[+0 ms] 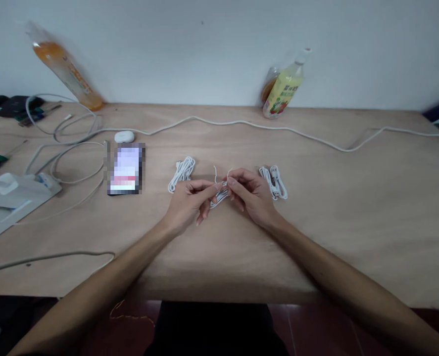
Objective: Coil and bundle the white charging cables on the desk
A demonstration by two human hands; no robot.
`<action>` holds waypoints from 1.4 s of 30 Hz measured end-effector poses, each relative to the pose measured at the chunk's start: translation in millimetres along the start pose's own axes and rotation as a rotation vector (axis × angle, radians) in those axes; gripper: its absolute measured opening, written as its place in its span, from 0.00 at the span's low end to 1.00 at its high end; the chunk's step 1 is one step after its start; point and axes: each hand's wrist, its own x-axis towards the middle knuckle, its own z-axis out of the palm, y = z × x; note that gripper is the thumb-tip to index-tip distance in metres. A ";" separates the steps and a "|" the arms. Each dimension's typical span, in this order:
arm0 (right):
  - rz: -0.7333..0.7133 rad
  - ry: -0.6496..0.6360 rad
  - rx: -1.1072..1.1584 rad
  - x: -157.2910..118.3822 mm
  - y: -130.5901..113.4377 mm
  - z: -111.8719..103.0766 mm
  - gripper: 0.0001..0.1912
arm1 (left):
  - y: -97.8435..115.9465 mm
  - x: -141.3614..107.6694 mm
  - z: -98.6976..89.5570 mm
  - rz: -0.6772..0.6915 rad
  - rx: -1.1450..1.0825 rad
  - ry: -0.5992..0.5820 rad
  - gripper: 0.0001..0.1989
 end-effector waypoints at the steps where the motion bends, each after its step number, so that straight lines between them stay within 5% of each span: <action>1: -0.008 0.010 0.007 0.2 -0.1 0.2 0.27 | 0.0 0.0 -0.6 0.005 0.005 -0.008 0.14; 8: -0.049 0.096 -0.091 -2.0 -4.2 2.9 0.20 | 1.9 -1.0 -2.6 0.099 0.169 0.016 0.15; 13: 0.036 0.296 -0.153 -2.2 -9.9 -3.6 0.16 | 2.7 -2.8 -0.8 0.267 0.312 0.186 0.11; 15: 0.055 0.362 -0.263 0.5 -14.2 -9.0 0.14 | -0.9 -3.7 -0.3 0.351 0.388 0.229 0.10; 20: 0.105 0.286 -0.783 11.1 -17.2 -18.6 0.11 | -12.7 -6.1 -0.4 0.559 0.672 0.243 0.06; 25: -0.037 0.295 -1.081 15.3 -2.9 -19.6 0.14 | -21.1 -3.8 -4.9 0.707 0.895 0.164 0.11; 31: -0.002 0.343 -1.203 11.4 -3.8 -21.8 0.14 | -28.3 -1.4 -7.0 0.627 0.957 0.079 0.19; 42: -0.107 0.419 -0.954 -0.2 -6.5 -13.9 0.11 | -24.8 -3.6 -6.2 0.531 0.890 0.021 0.10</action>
